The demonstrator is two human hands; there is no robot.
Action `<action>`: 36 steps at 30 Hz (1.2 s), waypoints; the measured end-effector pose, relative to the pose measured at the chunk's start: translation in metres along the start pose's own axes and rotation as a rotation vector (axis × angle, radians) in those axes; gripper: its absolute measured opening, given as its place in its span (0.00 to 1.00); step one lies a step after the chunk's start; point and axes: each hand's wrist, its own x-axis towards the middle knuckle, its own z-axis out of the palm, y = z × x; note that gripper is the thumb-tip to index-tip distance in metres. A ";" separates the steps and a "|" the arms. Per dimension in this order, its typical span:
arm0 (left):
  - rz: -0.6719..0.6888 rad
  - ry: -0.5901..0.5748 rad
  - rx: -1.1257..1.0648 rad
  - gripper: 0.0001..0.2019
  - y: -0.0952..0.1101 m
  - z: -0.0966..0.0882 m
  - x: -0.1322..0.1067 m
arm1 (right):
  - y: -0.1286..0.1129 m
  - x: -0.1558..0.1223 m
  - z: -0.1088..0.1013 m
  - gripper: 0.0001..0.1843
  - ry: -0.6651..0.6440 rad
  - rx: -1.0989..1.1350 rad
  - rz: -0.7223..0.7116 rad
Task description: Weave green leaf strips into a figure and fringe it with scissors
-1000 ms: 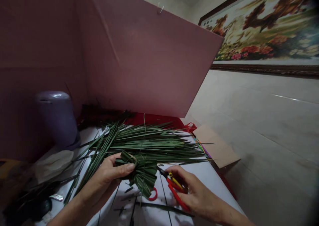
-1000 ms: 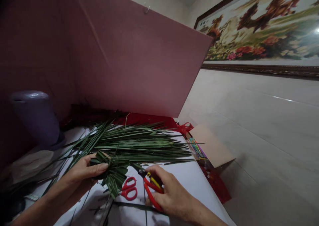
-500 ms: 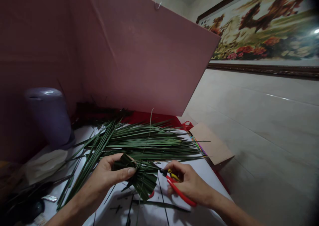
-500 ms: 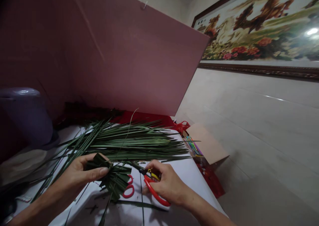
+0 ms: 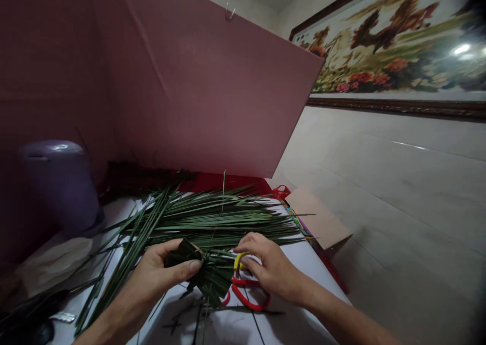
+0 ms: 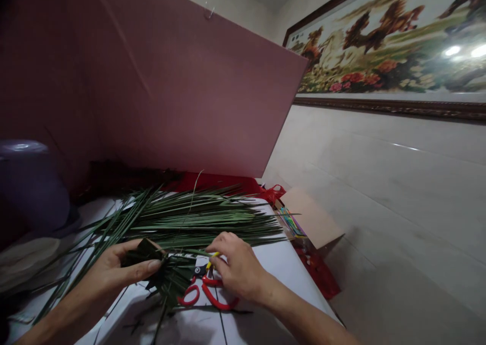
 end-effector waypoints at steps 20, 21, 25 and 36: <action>-0.028 -0.031 0.097 0.07 -0.001 0.004 0.001 | -0.025 0.045 0.003 0.14 0.169 0.998 0.184; -0.029 -0.029 0.076 0.06 0.001 0.005 0.001 | -0.025 0.045 0.002 0.14 0.178 0.987 0.174; -0.046 -0.067 0.020 0.04 0.004 0.006 0.000 | -0.027 0.046 0.000 0.14 0.184 0.965 0.179; -0.075 -0.079 -0.049 0.03 0.003 0.006 0.000 | -0.023 0.049 0.003 0.16 0.144 0.983 0.211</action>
